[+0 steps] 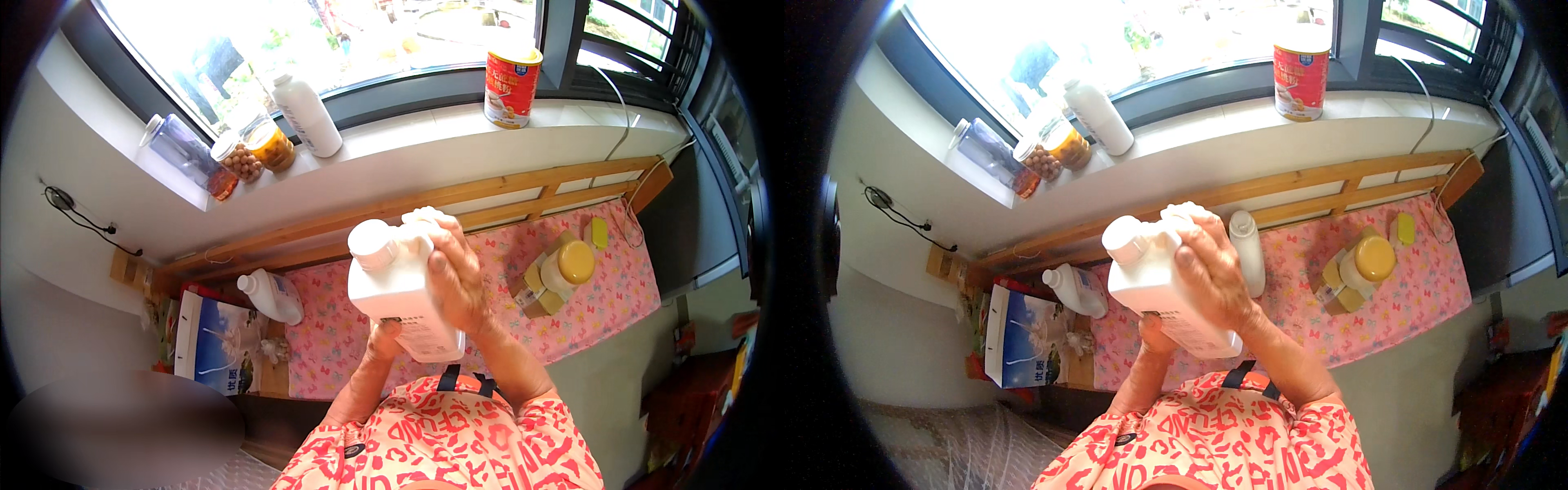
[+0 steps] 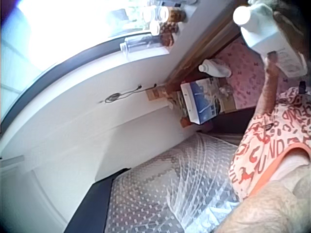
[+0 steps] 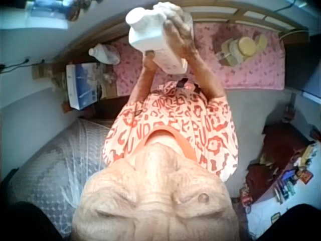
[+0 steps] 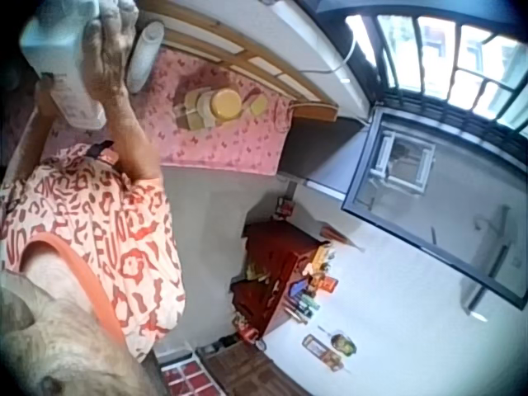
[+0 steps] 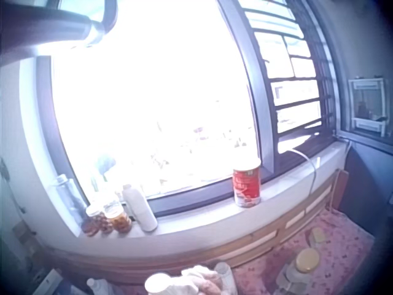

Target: The person wipes the window frame and sill with a white cloth. They then pick up and wipe several items on the windowsill, including a purple water bottle, a jar of nuts, a jar of preserved food, and two white plastic bottles, before placing them back on the sill.

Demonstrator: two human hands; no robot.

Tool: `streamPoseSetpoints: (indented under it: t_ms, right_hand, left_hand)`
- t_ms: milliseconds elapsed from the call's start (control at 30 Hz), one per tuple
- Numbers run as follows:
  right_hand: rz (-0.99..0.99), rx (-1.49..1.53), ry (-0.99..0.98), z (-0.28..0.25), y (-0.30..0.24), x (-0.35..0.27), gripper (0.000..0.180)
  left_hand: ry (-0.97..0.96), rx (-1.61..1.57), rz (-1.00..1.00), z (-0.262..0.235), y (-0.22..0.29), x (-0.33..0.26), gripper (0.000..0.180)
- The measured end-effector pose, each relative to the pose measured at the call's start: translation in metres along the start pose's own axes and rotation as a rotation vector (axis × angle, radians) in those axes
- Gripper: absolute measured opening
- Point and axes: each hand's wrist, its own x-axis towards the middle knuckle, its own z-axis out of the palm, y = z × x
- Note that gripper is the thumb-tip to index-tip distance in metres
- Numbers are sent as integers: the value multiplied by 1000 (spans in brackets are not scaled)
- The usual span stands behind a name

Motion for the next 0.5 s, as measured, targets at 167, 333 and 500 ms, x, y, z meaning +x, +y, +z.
streamPoseSetpoints:
  t_ms: [167, 333, 500]
  right_hand:
    - [-241, -230, -5, 5, -22, -15, 40]
    - [-287, -221, -34, -5, -32, -2, 43]
    - [405, 304, -154, -18, -26, 14, 43]
  left_hand:
    - [28, 48, 172, 31, 16, 8, 88]
    - [52, 141, 171, 29, 17, 10, 91]
    - [84, 233, 162, 25, 17, 6, 95]
